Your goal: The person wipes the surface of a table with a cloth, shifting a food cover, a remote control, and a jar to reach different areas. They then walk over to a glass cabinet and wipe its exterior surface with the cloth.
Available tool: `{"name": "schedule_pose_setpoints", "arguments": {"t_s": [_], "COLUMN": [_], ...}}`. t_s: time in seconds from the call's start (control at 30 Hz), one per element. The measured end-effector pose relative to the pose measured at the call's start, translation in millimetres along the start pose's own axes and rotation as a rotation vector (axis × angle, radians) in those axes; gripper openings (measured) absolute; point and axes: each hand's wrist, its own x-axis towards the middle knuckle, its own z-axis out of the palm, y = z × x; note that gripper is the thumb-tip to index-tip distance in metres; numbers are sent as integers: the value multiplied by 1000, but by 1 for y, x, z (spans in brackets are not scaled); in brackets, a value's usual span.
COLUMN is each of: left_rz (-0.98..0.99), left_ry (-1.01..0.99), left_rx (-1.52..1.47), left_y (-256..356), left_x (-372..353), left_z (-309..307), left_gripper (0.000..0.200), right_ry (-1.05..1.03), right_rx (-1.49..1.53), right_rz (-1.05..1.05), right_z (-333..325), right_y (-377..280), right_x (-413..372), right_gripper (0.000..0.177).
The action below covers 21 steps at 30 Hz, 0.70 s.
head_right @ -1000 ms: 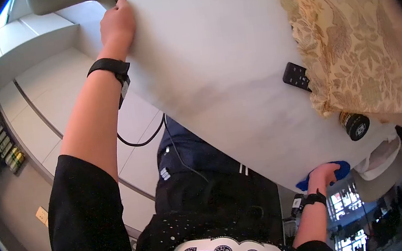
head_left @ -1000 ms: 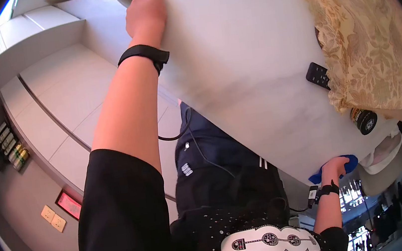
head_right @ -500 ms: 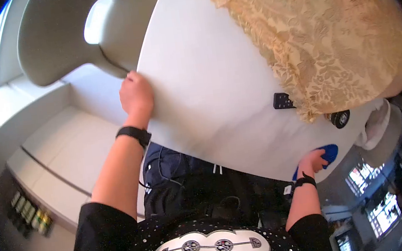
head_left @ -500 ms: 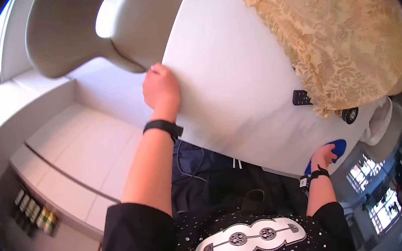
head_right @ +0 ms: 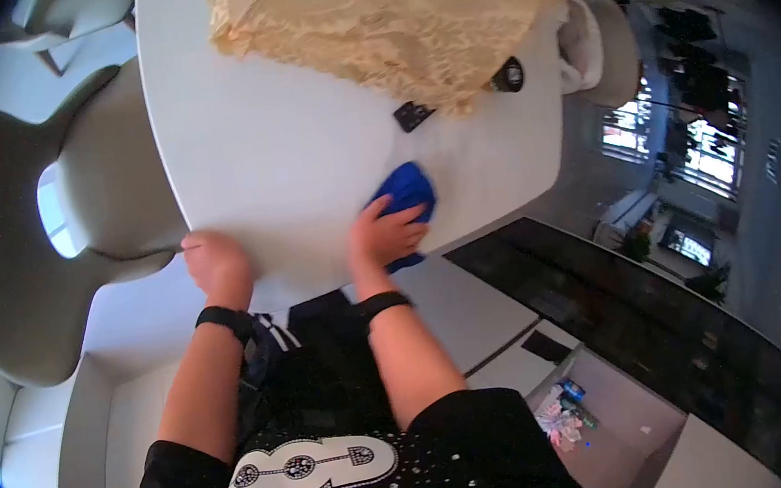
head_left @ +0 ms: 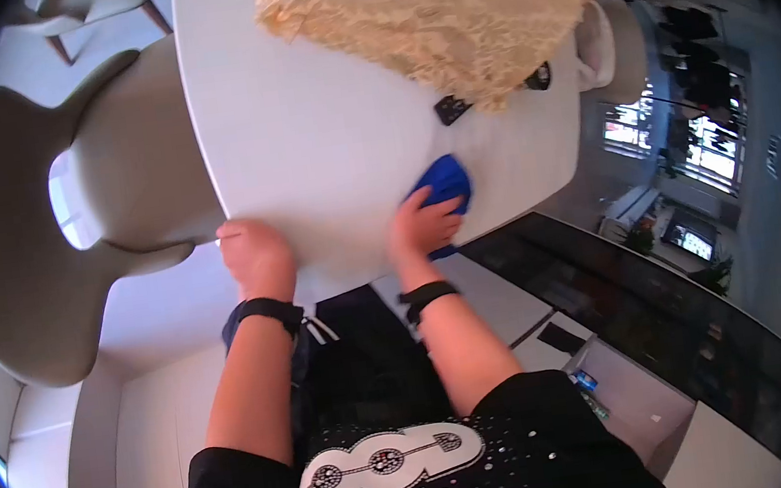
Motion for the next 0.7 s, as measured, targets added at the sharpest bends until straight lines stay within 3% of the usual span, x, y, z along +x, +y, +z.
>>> {"name": "schedule_pose_setpoints", "arguments": {"t_s": [0.1, 0.2, 0.3, 0.33, 0.4, 0.5, 0.7], "left_rz": [48, -68, -2, 39, -136, -143, -135], "left_ry": [-52, -39, -32, -25, 76, 41, 54], "left_rx": [-33, 6, -19, 3, -1, -161, -144], "left_y": [2, 16, 4, 6, 8, -6, 0], "left_x": [-3, -12, -2, -2, -3, 16, 8], "left_z": [-4, -13, -1, 1, 6, 15, 12], "left_gripper": [59, 59, 61, 61, 62, 63, 60], "right_ry": [28, -50, -52, -60, -148, -161, -64], "right_rx": [7, 117, 168, 181, 260, 253, 171], "right_rz": [-225, -287, -306, -261, -282, -164, 106], "right_z": [6, -3, -9, -15, -25, -24, 8], "right_y": [1, 2, 3, 2, 5, 6, 37], "right_x": [-52, -65, -62, -60, -53, -36, 54], "right_gripper": [69, 71, 73, 73, 74, 73, 72]}}
